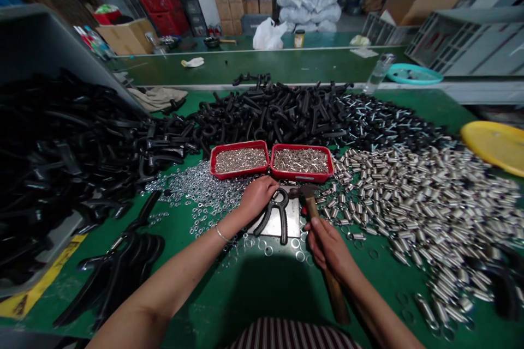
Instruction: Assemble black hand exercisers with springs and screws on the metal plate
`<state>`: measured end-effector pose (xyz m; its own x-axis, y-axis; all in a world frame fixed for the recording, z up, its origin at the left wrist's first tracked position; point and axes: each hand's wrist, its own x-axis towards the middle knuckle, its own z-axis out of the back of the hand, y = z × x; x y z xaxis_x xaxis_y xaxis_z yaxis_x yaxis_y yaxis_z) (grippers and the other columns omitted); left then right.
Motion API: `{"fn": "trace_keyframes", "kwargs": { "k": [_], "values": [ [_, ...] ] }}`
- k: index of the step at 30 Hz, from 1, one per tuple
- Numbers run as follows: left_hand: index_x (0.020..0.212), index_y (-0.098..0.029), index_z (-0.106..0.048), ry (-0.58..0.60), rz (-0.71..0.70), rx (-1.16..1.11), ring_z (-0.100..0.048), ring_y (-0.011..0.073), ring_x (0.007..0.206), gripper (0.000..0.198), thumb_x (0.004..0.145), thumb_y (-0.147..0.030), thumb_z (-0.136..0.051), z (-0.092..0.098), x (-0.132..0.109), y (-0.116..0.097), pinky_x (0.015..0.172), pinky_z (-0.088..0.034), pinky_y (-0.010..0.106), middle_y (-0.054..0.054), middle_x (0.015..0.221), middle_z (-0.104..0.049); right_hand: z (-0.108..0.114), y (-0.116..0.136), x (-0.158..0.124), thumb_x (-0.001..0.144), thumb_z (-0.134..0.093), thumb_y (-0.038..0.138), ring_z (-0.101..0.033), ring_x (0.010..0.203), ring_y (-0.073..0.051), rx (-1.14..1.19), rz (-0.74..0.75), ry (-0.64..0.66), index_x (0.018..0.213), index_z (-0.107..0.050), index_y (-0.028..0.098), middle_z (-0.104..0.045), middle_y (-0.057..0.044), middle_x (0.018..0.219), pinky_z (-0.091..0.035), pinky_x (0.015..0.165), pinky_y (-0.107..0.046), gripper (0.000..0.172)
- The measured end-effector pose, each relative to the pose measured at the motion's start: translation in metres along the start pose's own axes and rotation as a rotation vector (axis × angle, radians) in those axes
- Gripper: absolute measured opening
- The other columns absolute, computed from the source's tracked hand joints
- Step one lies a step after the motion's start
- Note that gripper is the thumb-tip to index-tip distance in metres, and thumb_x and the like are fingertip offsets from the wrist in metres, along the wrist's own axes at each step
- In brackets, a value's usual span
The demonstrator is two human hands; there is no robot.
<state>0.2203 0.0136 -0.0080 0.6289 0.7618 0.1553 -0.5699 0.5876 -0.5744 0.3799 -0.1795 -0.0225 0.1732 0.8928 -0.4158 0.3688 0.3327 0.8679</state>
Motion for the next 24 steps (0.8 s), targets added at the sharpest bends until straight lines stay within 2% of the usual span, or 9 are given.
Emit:
{"fn": "trace_keyframes", "kwargs": {
  "k": [3,6,9,12,17,21,24],
  "values": [
    [0.095,-0.015,-0.068,-0.021,-0.106,0.168,-0.063,0.0211,0.091,0.019,0.098,-0.026,-0.054,-0.004,-0.003,0.001,0.086,-0.048,0.033,0.007,0.095,-0.070,0.000,0.000,0.000,0.093,-0.053,0.061,-0.027,0.027,-0.004,-0.010,0.004,-0.006,0.093,-0.054,0.021,-0.051,0.009,0.049,-0.024,0.023,-0.014,0.040],
    [0.096,-0.013,-0.067,-0.036,-0.299,0.382,-0.060,0.0238,0.092,0.021,0.100,-0.023,-0.049,-0.009,-0.005,0.004,0.087,-0.046,0.038,0.009,0.094,-0.068,-0.001,0.000,0.001,0.092,-0.054,0.061,-0.028,0.027,-0.004,-0.018,0.003,-0.014,0.093,-0.053,0.021,-0.053,0.009,0.051,-0.026,0.024,-0.014,0.040],
    [0.095,-0.014,-0.066,-0.045,-0.408,0.477,-0.058,0.0239,0.090,0.021,0.100,-0.020,-0.047,-0.013,-0.005,0.008,0.086,-0.046,0.039,0.009,0.094,-0.066,-0.001,-0.001,0.001,0.092,-0.054,0.062,-0.027,0.028,-0.004,-0.030,0.005,-0.016,0.093,-0.054,0.021,-0.052,0.009,0.051,-0.026,0.024,-0.015,0.041],
    [0.096,-0.014,-0.065,-0.049,-0.390,0.474,-0.058,0.0232,0.090,0.020,0.100,-0.022,-0.047,-0.015,-0.006,0.011,0.085,-0.046,0.039,0.009,0.093,-0.065,-0.002,0.001,0.000,0.091,-0.054,0.062,-0.027,0.028,-0.004,-0.039,0.008,-0.018,0.093,-0.054,0.021,-0.053,0.009,0.052,-0.026,0.024,-0.015,0.041],
    [0.103,-0.014,-0.065,-0.043,-0.260,0.358,-0.060,0.0228,0.096,0.024,0.102,-0.026,-0.045,-0.014,-0.013,0.005,0.089,-0.047,0.037,0.009,0.097,-0.067,-0.006,0.004,-0.001,0.091,-0.053,0.063,-0.028,0.029,-0.004,-0.064,0.022,-0.030,0.092,-0.053,0.021,-0.052,0.008,0.051,-0.026,0.025,-0.015,0.043],
    [0.108,-0.017,-0.066,-0.020,-0.163,0.181,-0.061,0.0206,0.101,0.022,0.101,-0.029,-0.048,-0.008,-0.019,0.000,0.095,-0.046,0.036,0.007,0.102,-0.067,-0.005,0.002,-0.001,0.089,-0.054,0.065,-0.030,0.030,-0.005,-0.084,0.017,-0.018,0.094,-0.053,0.021,-0.054,0.007,0.054,-0.028,0.025,-0.016,0.044],
    [0.116,-0.019,-0.065,-0.017,-0.145,0.122,-0.060,0.0207,0.107,0.025,0.100,-0.031,-0.051,0.001,-0.027,-0.001,0.099,-0.045,0.037,0.007,0.110,-0.067,-0.002,0.005,-0.002,0.090,-0.051,0.068,-0.031,0.030,-0.006,-0.123,0.011,-0.004,0.099,-0.053,0.021,-0.056,0.007,0.056,-0.029,0.026,-0.017,0.047]
  ]
}}
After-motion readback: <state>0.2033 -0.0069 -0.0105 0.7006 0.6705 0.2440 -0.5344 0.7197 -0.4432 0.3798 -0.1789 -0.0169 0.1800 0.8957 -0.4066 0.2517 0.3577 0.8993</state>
